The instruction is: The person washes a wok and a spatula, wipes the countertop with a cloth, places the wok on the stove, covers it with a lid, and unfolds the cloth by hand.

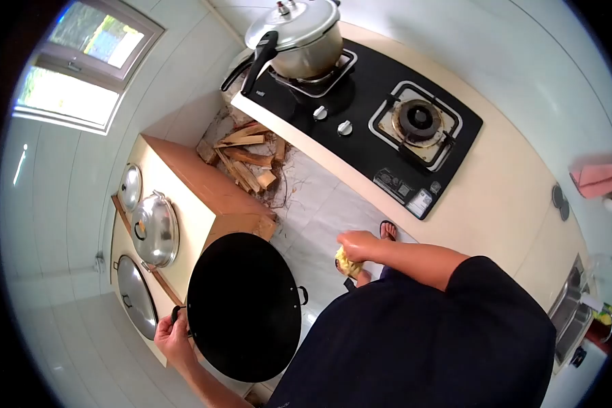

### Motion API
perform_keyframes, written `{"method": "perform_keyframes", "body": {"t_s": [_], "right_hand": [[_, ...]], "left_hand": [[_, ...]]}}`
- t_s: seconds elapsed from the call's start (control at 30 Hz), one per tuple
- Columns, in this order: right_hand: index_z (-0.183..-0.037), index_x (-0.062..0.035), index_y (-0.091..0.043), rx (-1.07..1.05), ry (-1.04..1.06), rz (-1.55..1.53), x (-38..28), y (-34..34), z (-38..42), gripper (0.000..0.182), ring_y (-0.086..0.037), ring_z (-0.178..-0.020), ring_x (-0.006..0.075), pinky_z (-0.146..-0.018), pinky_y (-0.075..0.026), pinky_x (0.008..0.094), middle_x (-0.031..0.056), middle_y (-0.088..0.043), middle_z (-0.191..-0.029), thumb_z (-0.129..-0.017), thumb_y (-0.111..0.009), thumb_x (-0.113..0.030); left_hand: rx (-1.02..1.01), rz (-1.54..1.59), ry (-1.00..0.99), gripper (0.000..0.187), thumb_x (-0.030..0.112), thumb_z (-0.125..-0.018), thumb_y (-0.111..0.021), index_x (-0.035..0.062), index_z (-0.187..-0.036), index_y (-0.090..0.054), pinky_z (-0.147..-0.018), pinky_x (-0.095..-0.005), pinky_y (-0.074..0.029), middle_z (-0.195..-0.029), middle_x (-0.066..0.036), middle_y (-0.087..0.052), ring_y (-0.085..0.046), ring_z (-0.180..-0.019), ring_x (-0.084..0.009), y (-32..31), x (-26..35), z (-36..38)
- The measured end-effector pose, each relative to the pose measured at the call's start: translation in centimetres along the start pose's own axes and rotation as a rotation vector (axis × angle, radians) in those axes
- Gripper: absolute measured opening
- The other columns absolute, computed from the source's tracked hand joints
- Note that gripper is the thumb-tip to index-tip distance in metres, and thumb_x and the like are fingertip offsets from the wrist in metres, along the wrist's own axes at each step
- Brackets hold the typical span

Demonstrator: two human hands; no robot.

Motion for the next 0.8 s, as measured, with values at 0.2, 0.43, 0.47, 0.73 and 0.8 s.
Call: {"method": "perform_keyframes", "body": {"t_s": [0.2, 0.43, 0.47, 0.73, 0.8], "right_hand": [[-0.123, -0.0059, -0.061, -0.062, 0.032, -0.213, -0.4, -1.2, -3.3, 0.044, -0.064, -0.105, 0.0341, -0.087, -0.051, 0.0439, 0.0171, -0.067, -0.11, -0.081, -0.064, -0.019], [-0.124, -0.0048, -0.065, -0.127, 0.192, -1.443, -6.5, 5.5, -2.2, 0.035, -0.063, -0.09, 0.0097, -0.08, -0.051, 0.0273, 0.0024, -0.071, -0.099, -0.092, -0.066, -0.02], [-0.121, -0.0027, -0.066, -0.036, 0.229, -1.546, -6.7, 7.1, -1.9, 0.032, -0.063, -0.089, 0.0096, -0.08, -0.051, 0.0263, 0.0027, -0.071, -0.097, -0.092, -0.065, -0.016], [-0.1, 0.0032, -0.073, 0.499, 0.19, -0.838, 0.5, 23.6, 6.0, 0.027, -0.066, -0.072, 0.0138, -0.068, -0.052, 0.0283, 0.0108, -0.073, -0.082, -0.076, -0.069, -0.007], [-0.102, 0.0029, -0.073, 0.57, 0.174, -1.017, 4.1, 27.6, 9.6, 0.035, -0.066, -0.077, 0.0146, -0.07, -0.052, 0.0289, 0.013, -0.074, -0.085, -0.071, -0.074, -0.012]], "left_hand": [[0.019, 0.052, -0.278, 0.012, -0.001, -0.088, -0.069, -0.0032, -0.099, -0.066, -0.068, -0.0175, -0.044, -0.087, -0.003, -0.066, -0.059, -0.079, -0.0062, 2.2, 9.3, 1.1], [0.086, 0.289, -0.37, 0.025, 0.009, -0.096, -0.061, -0.0023, -0.118, -0.064, -0.042, -0.0171, -0.019, -0.071, 0.004, -0.054, -0.033, -0.051, -0.0001, 10.4, 15.5, -2.9], [0.01, 0.314, -0.377, 0.027, 0.01, -0.097, -0.06, -0.002, -0.121, -0.064, -0.041, -0.0179, -0.017, -0.066, 0.005, -0.049, -0.03, -0.05, 0.0003, 11.0, 15.5, -3.7], [0.014, 0.408, -0.002, 0.029, 0.021, -0.101, -0.056, 0.0035, -0.122, -0.064, -0.042, -0.0187, -0.022, -0.063, 0.008, -0.037, -0.032, -0.052, -0.001, 2.1, 9.4, -9.1], [-0.156, 0.492, 0.129, 0.025, 0.023, -0.101, -0.056, 0.0045, -0.117, -0.064, -0.043, -0.0185, -0.023, -0.064, 0.008, -0.039, -0.034, -0.053, -0.0015, -4.3, 6.5, -10.1]]}}
Point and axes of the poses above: each hand's wrist, its own z-axis away from the middle knuckle, its own y-axis out of the back of the hand, x = y × z, the point moved 4 cm from there along -z, towards the middle knuckle
